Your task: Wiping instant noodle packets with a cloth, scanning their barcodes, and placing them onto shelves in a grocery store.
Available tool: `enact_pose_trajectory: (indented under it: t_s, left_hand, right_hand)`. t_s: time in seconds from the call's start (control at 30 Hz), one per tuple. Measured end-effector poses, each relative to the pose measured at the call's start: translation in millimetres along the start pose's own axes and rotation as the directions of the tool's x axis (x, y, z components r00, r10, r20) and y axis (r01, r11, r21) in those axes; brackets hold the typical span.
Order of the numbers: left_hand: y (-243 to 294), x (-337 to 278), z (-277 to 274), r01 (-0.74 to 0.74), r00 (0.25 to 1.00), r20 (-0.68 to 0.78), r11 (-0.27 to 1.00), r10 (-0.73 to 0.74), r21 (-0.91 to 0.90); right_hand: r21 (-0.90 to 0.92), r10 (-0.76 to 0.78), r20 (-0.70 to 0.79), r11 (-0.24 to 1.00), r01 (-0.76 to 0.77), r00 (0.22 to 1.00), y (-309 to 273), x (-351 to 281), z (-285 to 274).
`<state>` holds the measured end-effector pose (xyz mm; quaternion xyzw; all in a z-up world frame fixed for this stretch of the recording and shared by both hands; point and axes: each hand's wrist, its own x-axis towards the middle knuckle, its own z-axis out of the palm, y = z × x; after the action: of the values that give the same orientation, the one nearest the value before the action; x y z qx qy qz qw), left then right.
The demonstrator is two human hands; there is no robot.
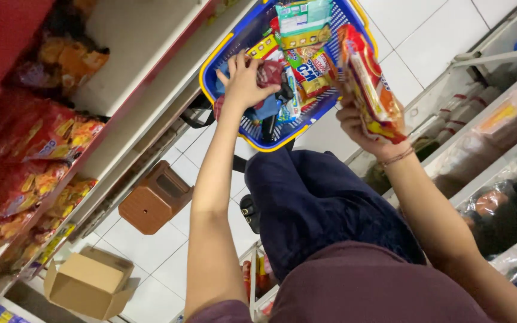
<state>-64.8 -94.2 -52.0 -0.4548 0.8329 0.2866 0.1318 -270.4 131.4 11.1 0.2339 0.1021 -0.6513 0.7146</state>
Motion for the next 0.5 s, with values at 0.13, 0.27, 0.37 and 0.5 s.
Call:
enact_pose_trajectory:
  t_s: [0.13, 0.27, 0.37, 0.5]
  left_hand:
    - [16, 1, 10, -0.587, 0.762, -0.308, 0.406, 0.57, -0.7]
    - [60, -41, -11, -0.294, 0.82, -0.253, -0.002, 0.514, -0.956]
    - [55, -46, -9, -0.354, 0.901, -0.318, 0.076, 0.296, -0.932]
    - [42, -45, -4, -0.356, 0.934, -0.355, 0.065, 0.025, -0.932]
  right_hand:
    - [0.268, 0.234, 0.08, 0.931, -0.247, 0.969, 7, 4, -11]
    - [0.004, 0.375, 0.18, 0.924, -0.382, 0.909, 10, 6, -15]
    - [-0.413, 0.153, 0.033, 0.902, -0.126, 0.988, 17, 2, 12]
    - [-0.661, -0.172, 0.056, 0.732, 0.166, 0.983, 13, -7, 28]
